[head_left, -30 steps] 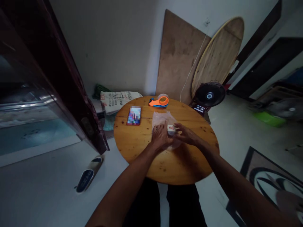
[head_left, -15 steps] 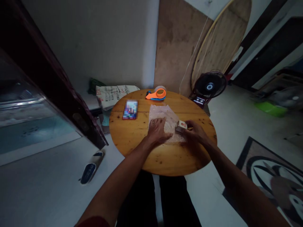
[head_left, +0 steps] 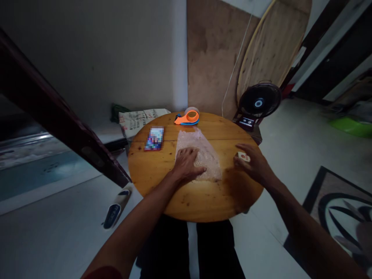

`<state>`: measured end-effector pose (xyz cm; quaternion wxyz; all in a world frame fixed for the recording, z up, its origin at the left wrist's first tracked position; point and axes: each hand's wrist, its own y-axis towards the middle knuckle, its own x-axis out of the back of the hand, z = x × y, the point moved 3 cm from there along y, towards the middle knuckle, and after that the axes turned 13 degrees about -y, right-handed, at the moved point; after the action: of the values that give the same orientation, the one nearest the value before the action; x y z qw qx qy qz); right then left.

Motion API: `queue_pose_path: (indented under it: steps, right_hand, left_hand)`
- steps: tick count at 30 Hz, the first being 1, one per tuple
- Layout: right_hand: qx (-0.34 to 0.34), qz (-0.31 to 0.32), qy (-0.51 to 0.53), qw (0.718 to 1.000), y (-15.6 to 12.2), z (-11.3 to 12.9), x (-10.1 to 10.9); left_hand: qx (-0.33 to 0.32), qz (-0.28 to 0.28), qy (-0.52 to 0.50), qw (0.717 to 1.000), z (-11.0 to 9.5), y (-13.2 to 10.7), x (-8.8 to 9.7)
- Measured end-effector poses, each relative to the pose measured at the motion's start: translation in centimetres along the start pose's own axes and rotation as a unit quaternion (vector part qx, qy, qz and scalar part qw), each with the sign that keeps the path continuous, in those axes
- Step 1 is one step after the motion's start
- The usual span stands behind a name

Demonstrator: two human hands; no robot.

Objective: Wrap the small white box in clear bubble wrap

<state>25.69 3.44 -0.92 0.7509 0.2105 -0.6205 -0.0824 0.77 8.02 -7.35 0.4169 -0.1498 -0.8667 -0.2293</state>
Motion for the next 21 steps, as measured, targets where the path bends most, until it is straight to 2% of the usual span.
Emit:
queue_pose_path:
  steps: [2,4,6,8,12,15,21]
  right_hand:
    - [0.082,0.01,0.073,0.994,0.8,4.3,-0.9]
    - [0.17,0.028,0.114,0.978,2.1,8.1,-2.9]
    - [0.212,0.063,0.116,0.968,3.8,10.0,-5.5]
    - [0.178,0.065,0.091,0.978,5.7,9.6,-7.9]
    - [0.071,0.085,-0.018,0.994,8.4,6.0,-10.7]
    - [0.04,0.1,-0.08,0.991,8.7,4.7,-11.4]
    - [0.032,0.081,-0.116,0.989,8.3,5.3,-11.5]
  left_hand:
    - [0.002,-0.004,0.007,1.0,0.0,0.1,-0.1]
    - [0.005,-0.006,0.012,1.0,0.0,0.2,-0.2]
    - [0.003,-0.006,0.013,1.0,0.0,0.2,-0.3]
    - [-0.001,-0.005,0.013,1.0,-0.1,0.3,-0.2]
    - [0.003,0.0,0.011,1.0,-0.3,0.1,0.2]
    - [0.01,0.005,0.011,1.0,-0.4,0.1,0.3]
    - [0.014,0.009,0.01,1.0,-0.2,0.2,0.2]
